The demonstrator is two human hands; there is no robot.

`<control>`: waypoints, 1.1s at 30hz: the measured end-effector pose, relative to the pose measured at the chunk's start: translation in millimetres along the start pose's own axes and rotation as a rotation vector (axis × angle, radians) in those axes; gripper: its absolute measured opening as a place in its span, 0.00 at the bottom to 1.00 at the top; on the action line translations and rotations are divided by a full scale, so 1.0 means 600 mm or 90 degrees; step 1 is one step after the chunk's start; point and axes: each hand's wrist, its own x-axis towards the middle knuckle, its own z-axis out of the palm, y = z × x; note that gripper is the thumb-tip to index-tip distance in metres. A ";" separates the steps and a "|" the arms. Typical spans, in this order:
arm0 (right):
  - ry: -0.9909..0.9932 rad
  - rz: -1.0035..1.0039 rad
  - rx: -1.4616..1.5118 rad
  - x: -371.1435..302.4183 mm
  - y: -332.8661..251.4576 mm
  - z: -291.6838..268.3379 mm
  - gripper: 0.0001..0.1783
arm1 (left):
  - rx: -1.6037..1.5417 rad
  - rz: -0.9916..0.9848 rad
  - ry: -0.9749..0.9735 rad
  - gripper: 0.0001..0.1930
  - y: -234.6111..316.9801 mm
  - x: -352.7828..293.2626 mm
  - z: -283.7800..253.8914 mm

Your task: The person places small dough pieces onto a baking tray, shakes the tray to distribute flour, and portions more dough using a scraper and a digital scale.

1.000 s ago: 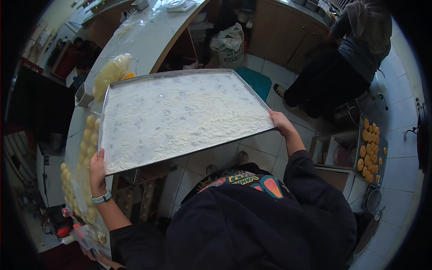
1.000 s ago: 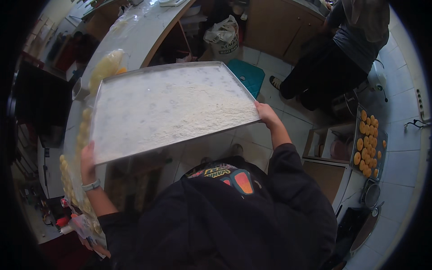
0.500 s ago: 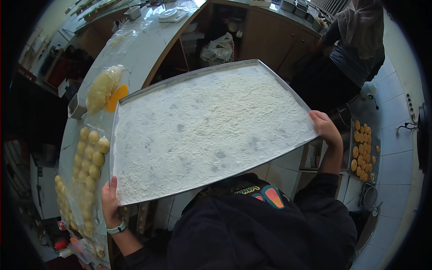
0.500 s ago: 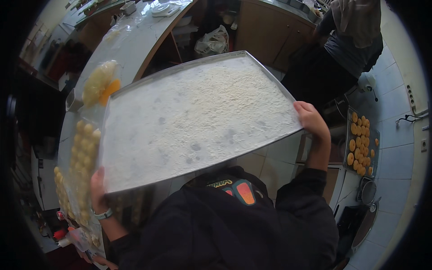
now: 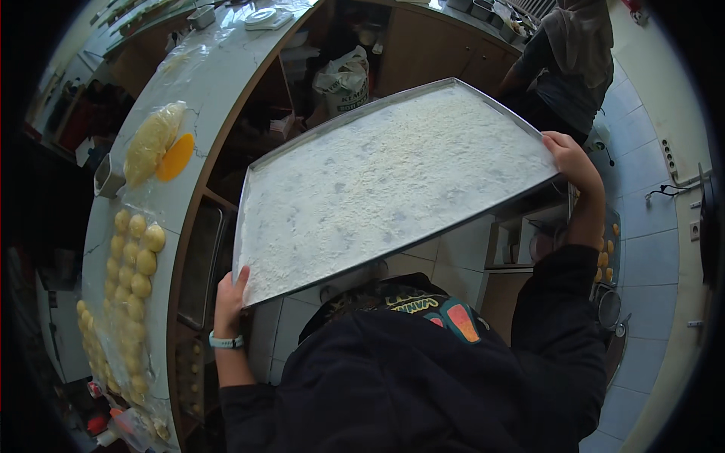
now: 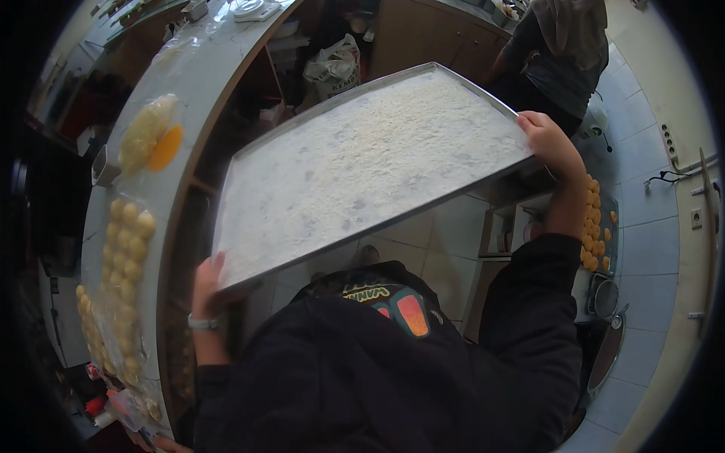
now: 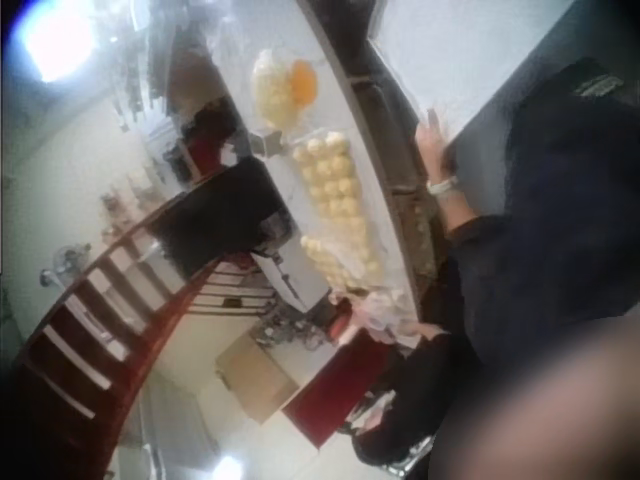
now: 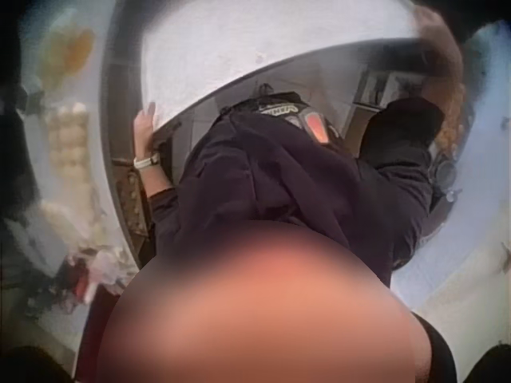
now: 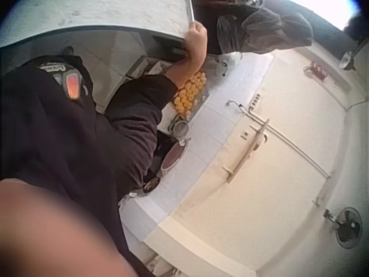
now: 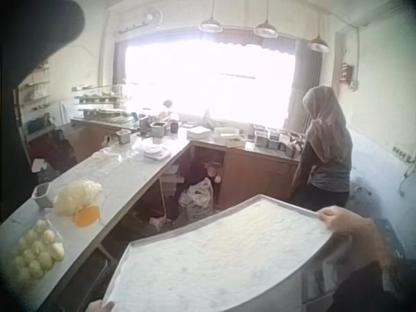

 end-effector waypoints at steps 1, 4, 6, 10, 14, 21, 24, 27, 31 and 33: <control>-0.026 -0.017 -0.007 -0.002 -0.001 -0.001 0.20 | -0.010 -0.079 0.002 0.26 -0.039 0.003 0.006; -0.007 -0.049 -0.066 -0.068 -0.040 -0.024 0.19 | -0.045 -0.162 0.016 0.25 -0.109 -0.029 0.026; 0.043 -0.046 -0.026 -0.115 -0.083 -0.051 0.18 | -0.149 -0.152 0.004 0.25 -0.131 -0.031 0.053; 0.007 -0.080 0.069 -0.122 -0.150 -0.054 0.16 | -0.181 -0.141 0.010 0.23 -0.163 -0.051 0.086; 0.004 -0.115 0.015 -0.188 -0.211 -0.089 0.16 | -0.277 -0.134 0.047 0.22 -0.184 -0.087 0.073; 0.071 -0.263 0.119 -0.221 -0.288 -0.091 0.21 | -0.403 -0.131 0.065 0.20 -0.233 -0.169 0.035; 0.046 -0.306 0.188 -0.241 -0.298 -0.075 0.20 | -0.393 -0.121 0.094 0.20 -0.229 -0.221 -0.009; 0.106 -0.348 0.304 -0.244 -0.307 -0.051 0.17 | -0.414 -0.124 0.107 0.21 -0.227 -0.271 -0.055; 0.040 -0.381 0.324 -0.239 -0.340 -0.007 0.17 | -0.444 -0.136 0.147 0.21 -0.239 -0.318 -0.111; 0.038 -0.392 0.312 -0.242 -0.363 0.014 0.16 | -0.430 -0.151 0.156 0.21 -0.263 -0.335 -0.139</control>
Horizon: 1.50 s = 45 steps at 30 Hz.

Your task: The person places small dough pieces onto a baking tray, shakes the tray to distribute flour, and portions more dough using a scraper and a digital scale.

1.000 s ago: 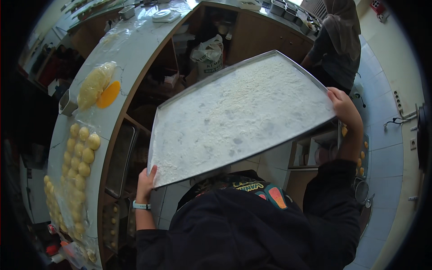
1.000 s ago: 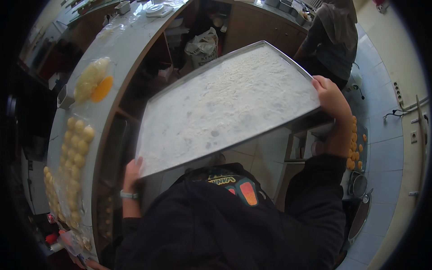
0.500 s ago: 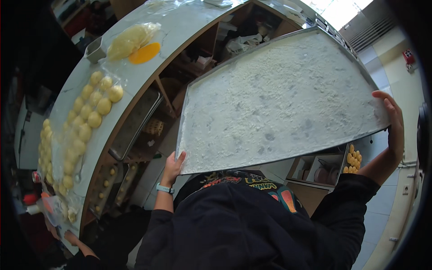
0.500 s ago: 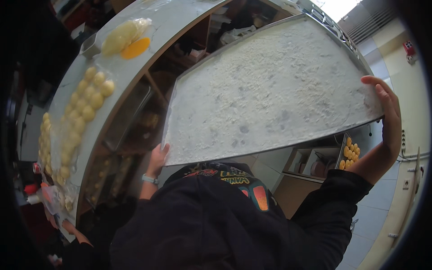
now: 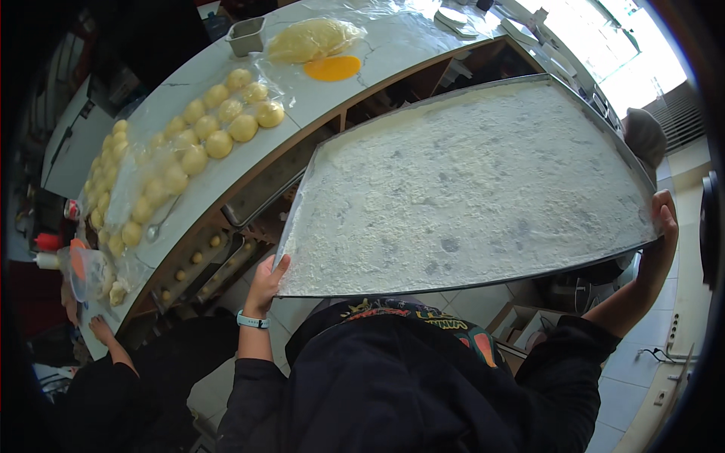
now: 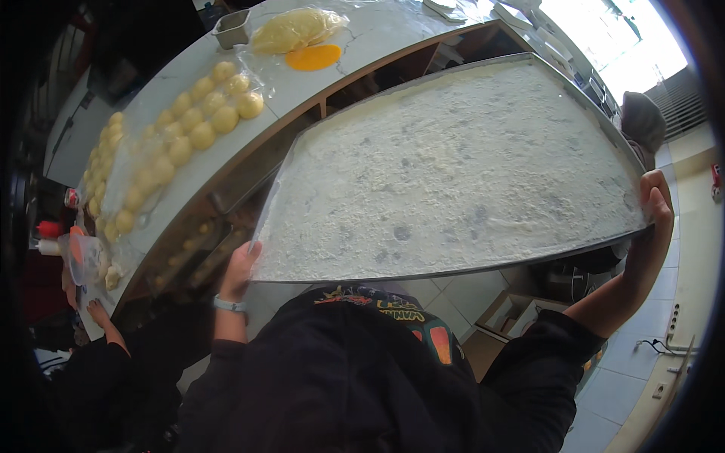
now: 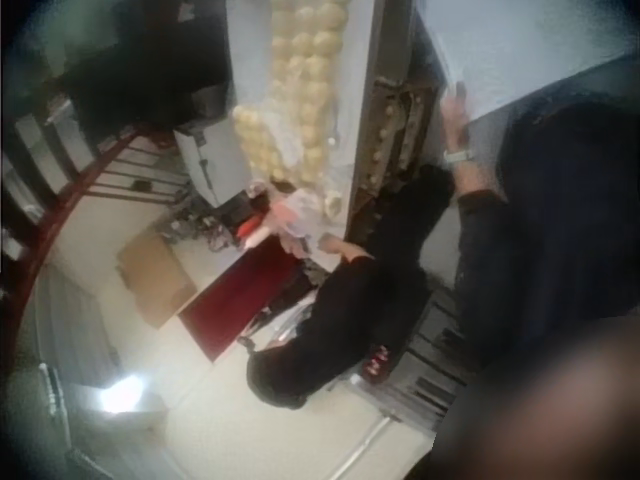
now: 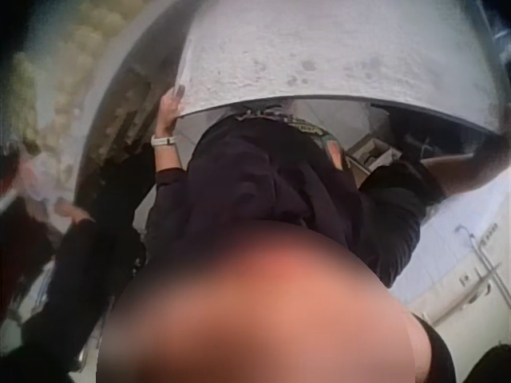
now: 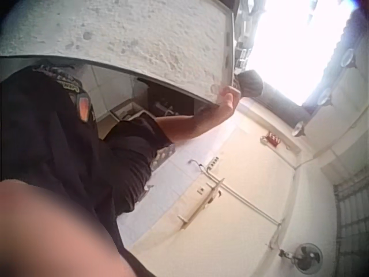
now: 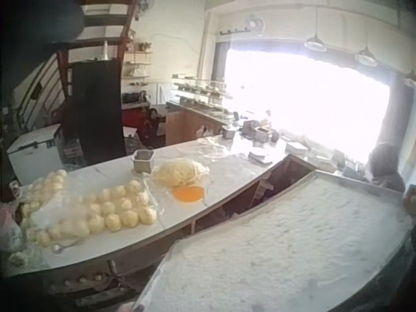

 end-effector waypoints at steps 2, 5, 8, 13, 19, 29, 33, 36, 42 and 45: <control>0.024 -0.005 -0.024 -0.006 -0.016 0.023 0.17 | -0.012 0.003 0.015 0.22 -0.002 -0.022 -0.024; -0.042 -0.054 0.176 -0.021 -0.006 0.015 0.16 | -0.013 0.002 0.034 0.23 0.005 -0.036 -0.046; 0.024 -0.169 -0.006 -0.001 -0.030 0.094 0.15 | -0.028 -0.016 0.031 0.24 -0.001 -0.020 -0.078; 0.034 -0.137 0.038 -0.013 -0.042 0.092 0.14 | -0.094 -0.019 0.077 0.24 0.011 -0.016 -0.106; 0.155 -0.147 -0.006 -0.023 -0.089 0.184 0.18 | -0.147 -0.051 0.132 0.19 -0.033 0.003 -0.150; 0.144 -0.209 -0.107 -0.045 -0.125 0.210 0.15 | -0.051 -0.083 0.215 0.12 -0.048 0.007 -0.230; -0.003 -0.303 -0.113 -0.097 -0.206 0.166 0.13 | -0.163 -0.053 0.220 0.11 -0.082 0.003 -0.226; 0.038 -0.381 -0.179 -0.110 -0.186 0.176 0.12 | -0.133 -0.023 0.187 0.12 -0.100 0.009 -0.256; 0.149 -0.366 0.006 -0.110 -0.249 0.259 0.23 | -0.084 -0.077 0.188 0.11 -0.107 0.020 -0.263; 0.200 -0.324 -0.001 -0.114 -0.258 0.243 0.29 | -0.114 -0.036 0.214 0.12 -0.065 0.022 -0.237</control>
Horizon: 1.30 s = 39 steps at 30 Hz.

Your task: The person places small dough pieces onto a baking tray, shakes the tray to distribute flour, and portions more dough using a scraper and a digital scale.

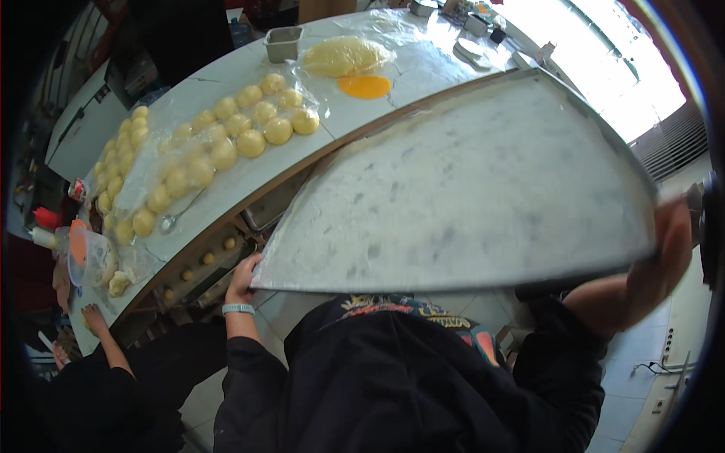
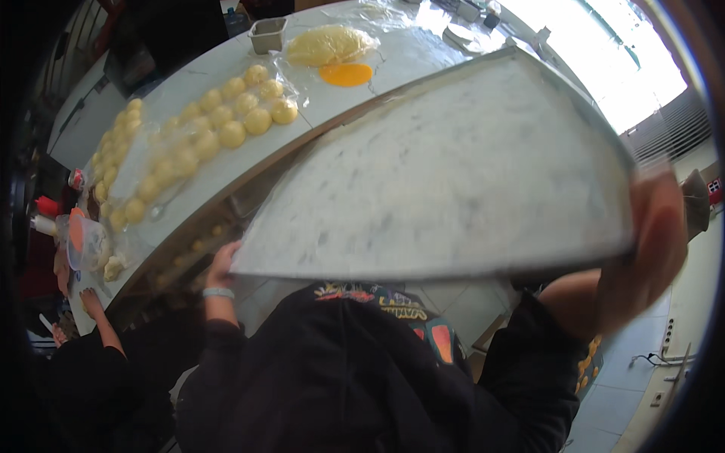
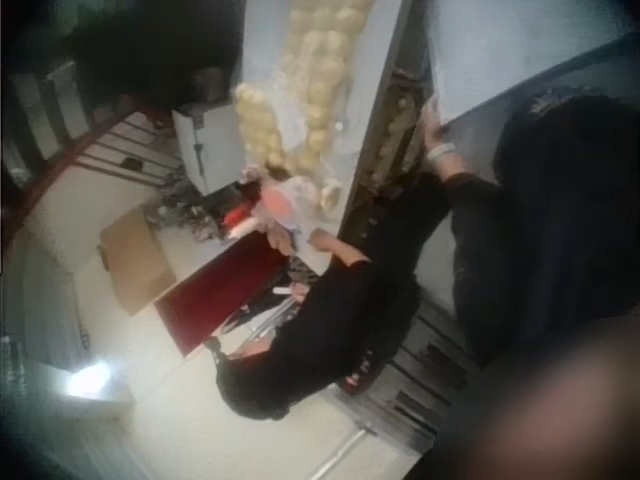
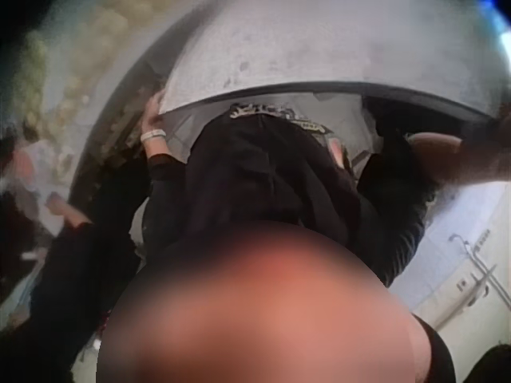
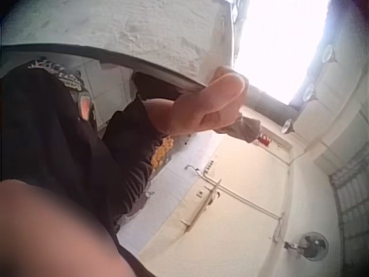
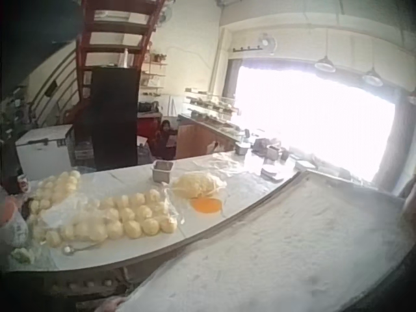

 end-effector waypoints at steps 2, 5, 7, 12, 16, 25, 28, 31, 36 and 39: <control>0.062 -0.025 -0.069 -0.004 -0.037 0.048 0.30 | 0.024 0.025 -0.056 0.13 0.005 0.021 -0.028; -0.114 -0.077 0.132 -0.035 -0.040 0.029 0.29 | 0.018 0.009 -0.060 0.14 -0.029 0.018 -0.051; -0.163 -0.095 0.300 -0.040 -0.037 0.031 0.29 | 0.030 -0.005 -0.062 0.14 -0.031 0.014 -0.044; -0.035 -0.309 -0.119 -0.031 -0.012 0.007 0.34 | 0.108 -0.001 -0.086 0.15 -0.037 0.026 -0.058; -0.069 -0.339 0.100 -0.014 0.045 0.002 0.32 | 0.081 0.003 -0.059 0.13 -0.028 0.009 -0.049; 0.057 -0.071 0.175 -0.012 0.146 -0.030 0.17 | 0.120 0.016 -0.082 0.14 0.024 -0.075 -0.103; 0.044 -0.032 0.164 -0.014 0.165 -0.022 0.16 | 0.189 0.100 -0.075 0.14 0.026 -0.038 -0.100; 0.075 0.019 0.056 0.007 0.181 -0.014 0.15 | 0.176 0.008 -0.055 0.14 0.078 -0.019 0.000; 0.071 0.123 0.381 -0.009 0.181 -0.024 0.17 | 0.124 0.094 -0.093 0.16 0.059 -0.036 -0.065; 0.128 0.174 0.277 -0.002 0.195 0.001 0.18 | 0.154 -0.002 -0.058 0.16 0.018 -0.009 -0.054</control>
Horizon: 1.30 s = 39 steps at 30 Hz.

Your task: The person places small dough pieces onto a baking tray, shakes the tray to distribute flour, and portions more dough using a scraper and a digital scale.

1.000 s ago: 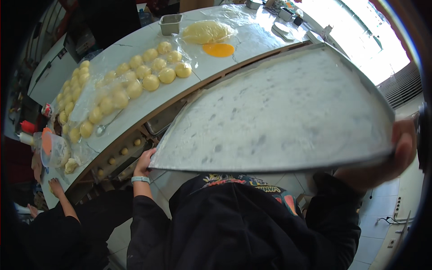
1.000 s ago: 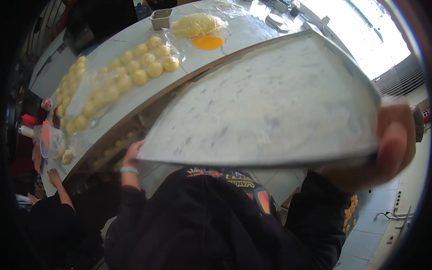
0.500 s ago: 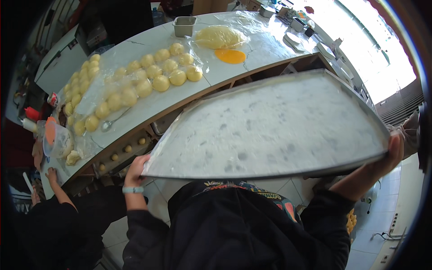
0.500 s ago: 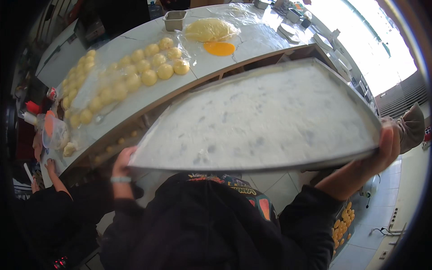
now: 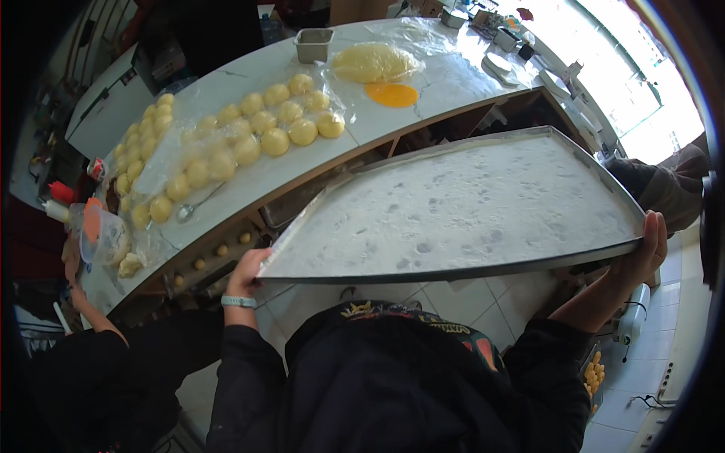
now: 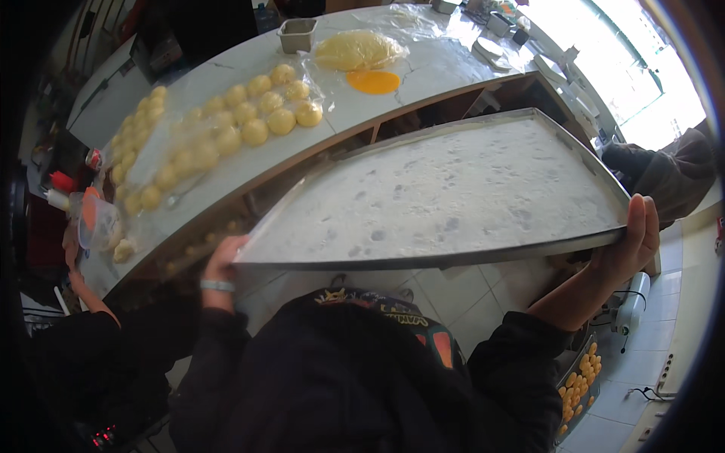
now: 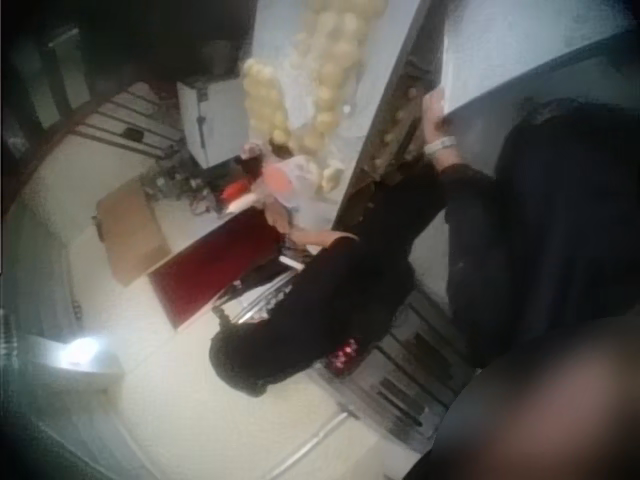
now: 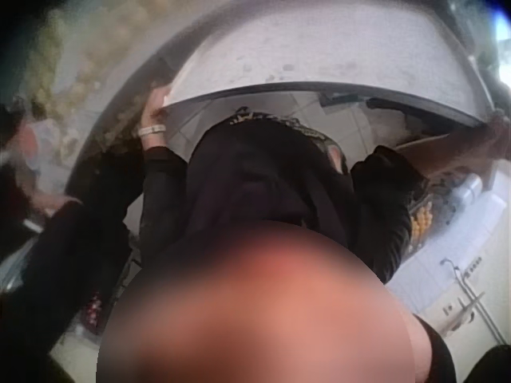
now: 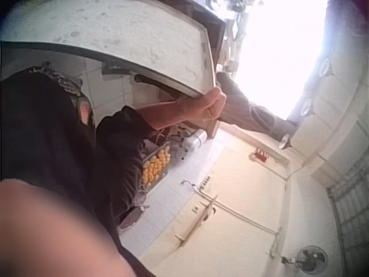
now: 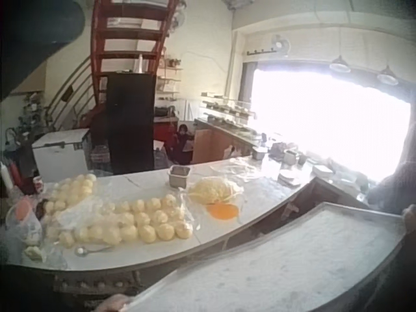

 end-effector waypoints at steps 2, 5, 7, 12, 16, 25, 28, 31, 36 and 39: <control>0.022 0.011 0.006 -0.019 -0.010 -0.010 0.18 | 0.003 -0.006 -0.001 0.16 0.009 -0.018 0.032; -0.031 -0.025 0.059 -0.020 -0.013 -0.011 0.17 | -0.010 0.004 0.006 0.16 0.020 -0.016 0.022; -0.013 0.078 0.046 -0.022 -0.019 0.005 0.16 | -0.007 0.008 -0.005 0.16 0.032 -0.017 0.025; 0.046 -0.017 0.020 -0.024 -0.012 -0.002 0.16 | 0.046 0.016 -0.009 0.16 0.008 -0.026 0.039; 0.071 0.034 -0.024 -0.013 -0.025 -0.044 0.18 | -0.014 0.027 -0.050 0.16 0.046 -0.050 0.034; -0.007 -0.565 -0.428 -0.047 -0.041 -0.015 0.27 | -0.022 0.058 -0.082 0.15 0.029 0.009 0.064; 0.072 -0.528 -0.402 -0.069 -0.046 -0.007 0.32 | -0.008 0.026 -0.076 0.16 0.036 -0.028 0.048; -0.191 -0.443 -0.249 -0.045 -0.049 -0.055 0.26 | -0.047 0.015 -0.042 0.16 0.042 -0.080 0.006; -0.259 0.059 0.231 -0.030 -0.044 -0.081 0.20 | 0.007 0.079 -0.055 0.16 0.036 -0.028 0.065; -0.129 -0.153 -0.040 -0.055 -0.045 -0.062 0.20 | -0.027 0.052 -0.053 0.16 0.067 -0.054 0.049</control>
